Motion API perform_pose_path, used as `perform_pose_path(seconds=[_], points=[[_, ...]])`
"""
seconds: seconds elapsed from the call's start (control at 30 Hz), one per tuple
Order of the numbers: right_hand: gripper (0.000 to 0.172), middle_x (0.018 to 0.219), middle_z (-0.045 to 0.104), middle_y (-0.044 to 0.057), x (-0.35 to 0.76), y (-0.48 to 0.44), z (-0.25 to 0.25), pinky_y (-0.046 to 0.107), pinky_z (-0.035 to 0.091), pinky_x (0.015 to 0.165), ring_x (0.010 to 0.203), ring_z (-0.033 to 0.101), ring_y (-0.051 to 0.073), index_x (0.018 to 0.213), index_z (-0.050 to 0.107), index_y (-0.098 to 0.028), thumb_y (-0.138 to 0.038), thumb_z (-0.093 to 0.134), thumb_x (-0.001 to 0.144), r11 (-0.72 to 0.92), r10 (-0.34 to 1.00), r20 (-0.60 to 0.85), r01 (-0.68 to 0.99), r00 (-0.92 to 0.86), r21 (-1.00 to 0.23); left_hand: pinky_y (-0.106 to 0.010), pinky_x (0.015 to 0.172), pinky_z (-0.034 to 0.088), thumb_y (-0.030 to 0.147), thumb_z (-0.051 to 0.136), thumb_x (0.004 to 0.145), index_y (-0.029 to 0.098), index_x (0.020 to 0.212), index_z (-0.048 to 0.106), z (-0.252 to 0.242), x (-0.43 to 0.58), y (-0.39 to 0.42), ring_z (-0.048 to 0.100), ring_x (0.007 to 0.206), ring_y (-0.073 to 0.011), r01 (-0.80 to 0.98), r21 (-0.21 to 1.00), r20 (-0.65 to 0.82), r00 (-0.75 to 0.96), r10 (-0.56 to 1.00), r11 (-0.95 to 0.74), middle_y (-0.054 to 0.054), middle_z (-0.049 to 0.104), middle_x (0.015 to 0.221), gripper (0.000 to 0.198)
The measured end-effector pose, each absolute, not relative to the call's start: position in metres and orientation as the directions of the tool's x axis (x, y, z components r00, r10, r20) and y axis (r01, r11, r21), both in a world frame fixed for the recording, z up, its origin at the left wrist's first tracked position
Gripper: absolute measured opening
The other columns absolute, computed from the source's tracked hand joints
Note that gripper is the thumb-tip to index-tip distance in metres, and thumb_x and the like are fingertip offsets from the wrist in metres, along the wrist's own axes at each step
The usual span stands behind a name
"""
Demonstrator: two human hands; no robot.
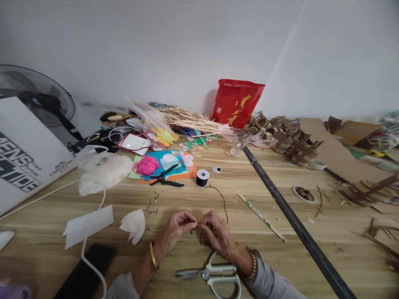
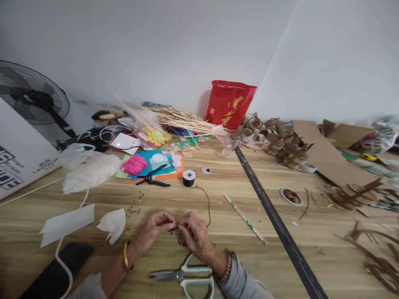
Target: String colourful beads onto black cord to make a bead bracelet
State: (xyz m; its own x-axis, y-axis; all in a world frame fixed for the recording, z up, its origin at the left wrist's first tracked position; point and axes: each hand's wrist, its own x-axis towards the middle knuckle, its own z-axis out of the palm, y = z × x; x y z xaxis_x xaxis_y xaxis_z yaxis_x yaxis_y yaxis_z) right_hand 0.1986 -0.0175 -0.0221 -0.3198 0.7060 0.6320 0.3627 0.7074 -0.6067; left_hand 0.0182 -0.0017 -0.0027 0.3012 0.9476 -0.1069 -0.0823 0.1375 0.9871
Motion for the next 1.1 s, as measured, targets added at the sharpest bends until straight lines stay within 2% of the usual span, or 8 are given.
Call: perform_pose_path(seconds=[0.6, 0.83, 1.1], points=[[0.01, 0.074, 0.059, 0.003, 0.1981, -0.0187, -0.015, 0.024, 0.046, 0.06, 0.067, 0.056, 0.014, 0.088, 0.056, -0.019, -0.019, 0.048, 0.094, 0.732, 0.681, 0.642, 0.296, -0.352, -0.614, -0.024, 0.061, 0.042, 0.028, 0.08, 0.059, 0.014, 0.067, 0.069, -0.0101, 0.0186, 0.0, 0.055, 0.061, -0.0133, -0.104, 0.982, -0.109, 0.378, 0.92, 0.159, 0.0, 0.065, 0.062, 0.02], [0.01, 0.072, 0.058, 0.002, 0.1984, -0.0187, -0.0206, 0.024, 0.044, 0.057, 0.064, 0.054, 0.014, 0.085, 0.055, -0.019, -0.021, 0.05, 0.093, 0.698, 0.716, 0.615, 0.305, -0.331, -0.648, -0.024, 0.058, 0.042, 0.026, 0.082, 0.054, 0.014, 0.061, 0.069, -0.0098, 0.0194, 0.0004, 0.054, 0.057, -0.0121, -0.115, 0.975, -0.144, 0.337, 0.93, 0.192, 0.001, 0.066, 0.058, 0.019], [0.011, 0.072, 0.059, 0.003, 0.1976, -0.0186, -0.0173, 0.025, 0.043, 0.058, 0.065, 0.054, 0.015, 0.089, 0.058, -0.019, -0.022, 0.048, 0.094, 0.704, 0.709, 0.604, 0.316, -0.363, -0.636, -0.025, 0.06, 0.041, 0.027, 0.078, 0.058, 0.014, 0.06, 0.07, -0.0097, 0.019, -0.0009, 0.055, 0.058, -0.0137, -0.066, 0.984, -0.138, 0.303, 0.943, 0.166, 0.0, 0.066, 0.058, 0.015]])
